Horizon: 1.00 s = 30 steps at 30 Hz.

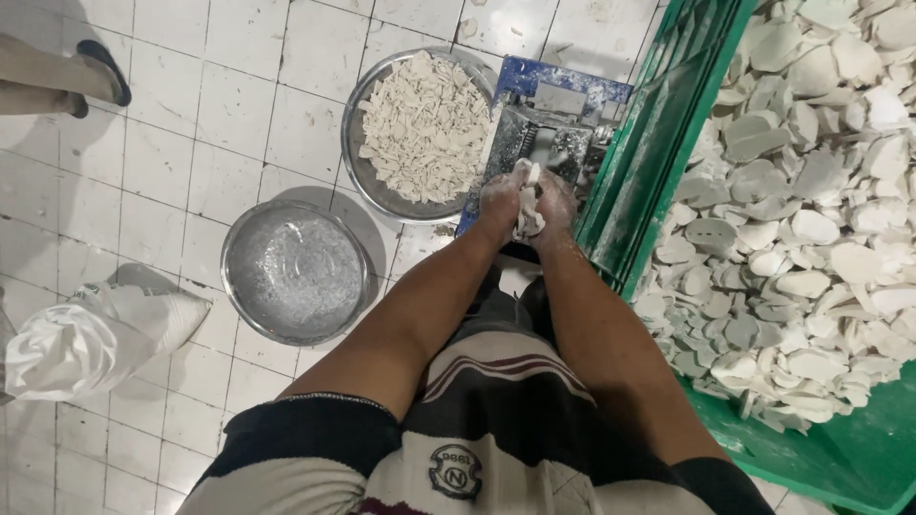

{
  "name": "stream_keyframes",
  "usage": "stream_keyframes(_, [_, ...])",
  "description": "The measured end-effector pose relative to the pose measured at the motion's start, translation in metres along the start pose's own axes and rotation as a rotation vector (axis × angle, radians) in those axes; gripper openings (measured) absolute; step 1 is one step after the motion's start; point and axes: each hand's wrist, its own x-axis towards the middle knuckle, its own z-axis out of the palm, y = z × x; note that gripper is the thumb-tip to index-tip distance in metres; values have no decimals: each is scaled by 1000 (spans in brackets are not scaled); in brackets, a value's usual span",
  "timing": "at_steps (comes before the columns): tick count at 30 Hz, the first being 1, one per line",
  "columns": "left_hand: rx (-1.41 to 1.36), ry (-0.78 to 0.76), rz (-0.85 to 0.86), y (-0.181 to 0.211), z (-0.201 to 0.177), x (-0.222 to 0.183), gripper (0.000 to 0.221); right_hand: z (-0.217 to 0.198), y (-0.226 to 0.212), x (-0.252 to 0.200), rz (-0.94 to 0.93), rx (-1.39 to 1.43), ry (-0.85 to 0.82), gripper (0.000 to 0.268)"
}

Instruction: Feeding dried food pieces into a shredding machine for processing

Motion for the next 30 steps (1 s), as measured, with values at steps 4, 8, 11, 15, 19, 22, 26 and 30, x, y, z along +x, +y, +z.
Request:
stream_keyframes(4, [-117, 71, -182, 65, -38, -29, 62, 1, 23, 48, 40, -649, 93, 38])
stream_keyframes(8, [673, 531, 348, -39, 18, 19, 56, -17, 46, 87, 15, -846, 135, 51])
stream_keyframes(11, [743, 623, 360, -91, 51, 69, 48, 17, 4, 9, -23, -395, 165, 69])
stream_keyframes(15, [716, 567, 236, -41, 24, 28, 58, -7, 25, 34, -64, 62, 117, 13])
stream_keyframes(19, [-109, 200, -379, -50, 39, 39, 46, 0, 27, 40, 59, -125, 105, 41])
stream_keyframes(22, [569, -49, -176, -50, 40, 79, 65, 13, 3, 12, 71, -27, 133, 25])
stream_keyframes(26, [-699, 221, -520, 119, -66, -36, 82, 15, -10, 1, 164, -214, 189, 23])
stream_keyframes(30, [-760, 261, -305, 142, -86, -50, 39, 16, 1, 18, 134, -274, 256, 35])
